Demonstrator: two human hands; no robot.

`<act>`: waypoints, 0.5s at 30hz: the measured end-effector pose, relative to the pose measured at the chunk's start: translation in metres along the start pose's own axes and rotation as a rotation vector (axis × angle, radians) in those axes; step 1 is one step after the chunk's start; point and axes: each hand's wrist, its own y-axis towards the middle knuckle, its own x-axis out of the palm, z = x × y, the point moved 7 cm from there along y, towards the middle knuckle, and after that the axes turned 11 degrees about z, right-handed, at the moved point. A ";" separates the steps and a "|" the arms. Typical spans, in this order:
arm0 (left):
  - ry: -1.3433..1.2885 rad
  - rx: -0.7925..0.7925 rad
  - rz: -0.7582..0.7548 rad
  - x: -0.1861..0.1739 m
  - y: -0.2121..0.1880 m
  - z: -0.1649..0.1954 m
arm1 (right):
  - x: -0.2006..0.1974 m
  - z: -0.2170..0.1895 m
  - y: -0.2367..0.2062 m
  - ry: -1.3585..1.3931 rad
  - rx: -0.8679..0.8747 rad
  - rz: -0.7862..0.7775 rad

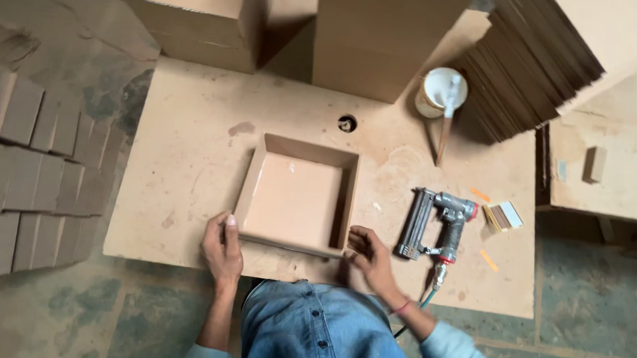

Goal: The person assembles small cardboard boxes by applying glue to the edges of a box frame, placing a flat cardboard sheet on top, and securing it with a pneumatic nail gun. The person repeats this process for multiple boxes, stacking the finished units on the table.

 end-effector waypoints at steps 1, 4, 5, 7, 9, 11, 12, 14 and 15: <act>-0.013 0.058 -0.026 0.002 -0.001 -0.005 | -0.019 0.001 0.019 -0.109 -0.083 0.028; -0.043 0.083 -0.045 0.013 0.002 -0.025 | -0.106 -0.031 0.107 -0.818 -0.282 0.422; -0.049 0.058 -0.038 0.014 0.000 -0.031 | -0.122 -0.070 0.126 -0.981 -0.667 0.586; 0.135 0.070 -0.009 0.014 -0.001 -0.038 | -0.147 -0.103 0.175 -1.284 -0.765 0.654; 0.277 0.064 0.006 0.014 -0.004 -0.040 | -0.150 -0.116 0.206 -1.325 -0.768 0.557; 0.379 0.055 -0.008 0.015 -0.003 -0.037 | -0.165 -0.102 0.233 -1.237 -0.362 0.452; 0.364 0.071 -0.005 0.016 -0.004 -0.033 | -0.172 -0.091 0.237 -1.181 -0.156 0.408; 0.331 0.125 0.002 0.017 -0.001 -0.022 | -0.171 -0.102 0.236 -1.320 -0.309 0.433; 0.351 0.123 0.004 0.019 -0.001 -0.019 | -0.171 -0.107 0.235 -1.388 -0.388 0.434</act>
